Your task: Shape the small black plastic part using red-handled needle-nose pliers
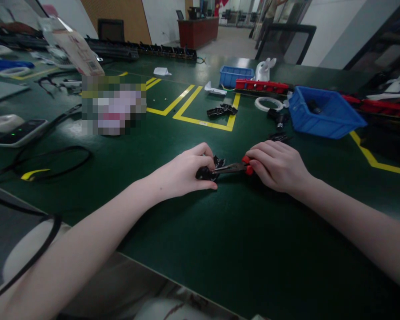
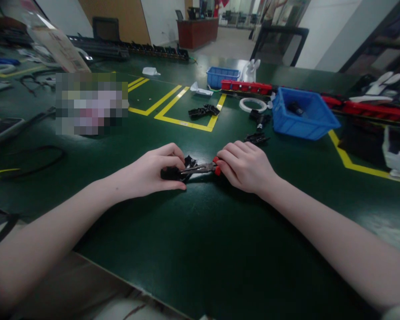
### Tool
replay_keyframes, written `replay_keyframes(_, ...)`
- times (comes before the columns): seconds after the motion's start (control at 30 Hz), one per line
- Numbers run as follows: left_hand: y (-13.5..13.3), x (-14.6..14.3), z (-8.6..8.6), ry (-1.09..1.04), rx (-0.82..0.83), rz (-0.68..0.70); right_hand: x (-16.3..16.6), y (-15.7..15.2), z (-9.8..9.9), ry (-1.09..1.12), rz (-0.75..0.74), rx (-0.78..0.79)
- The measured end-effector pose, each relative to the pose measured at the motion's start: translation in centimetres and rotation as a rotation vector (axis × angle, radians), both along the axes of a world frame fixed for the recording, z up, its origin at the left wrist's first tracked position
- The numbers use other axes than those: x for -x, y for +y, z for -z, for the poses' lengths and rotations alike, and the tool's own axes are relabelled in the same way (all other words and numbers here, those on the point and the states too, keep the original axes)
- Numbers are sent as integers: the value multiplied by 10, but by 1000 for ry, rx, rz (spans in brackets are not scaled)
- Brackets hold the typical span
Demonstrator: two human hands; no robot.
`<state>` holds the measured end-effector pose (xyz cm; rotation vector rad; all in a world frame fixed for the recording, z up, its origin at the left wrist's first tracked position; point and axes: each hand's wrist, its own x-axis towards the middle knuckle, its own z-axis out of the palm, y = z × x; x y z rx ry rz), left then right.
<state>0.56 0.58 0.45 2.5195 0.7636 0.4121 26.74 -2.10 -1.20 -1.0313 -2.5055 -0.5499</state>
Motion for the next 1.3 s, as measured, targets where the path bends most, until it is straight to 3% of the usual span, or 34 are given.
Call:
replay_keyframes(0.27,1,1,1,-20,-26,22,0,-1,1,-48,20,-77)
replay_keyframes(0.63,2,4,4,-77,-27,-18,0,0,1,-35,47,2)
replay_keyframes(0.77,6,6,2,15,-22,-37,1,1,2,-27,53,20)
replay_keyframes(1.3,13,3,5,53,-10,68,2,4,-1,-49,-21,-31)
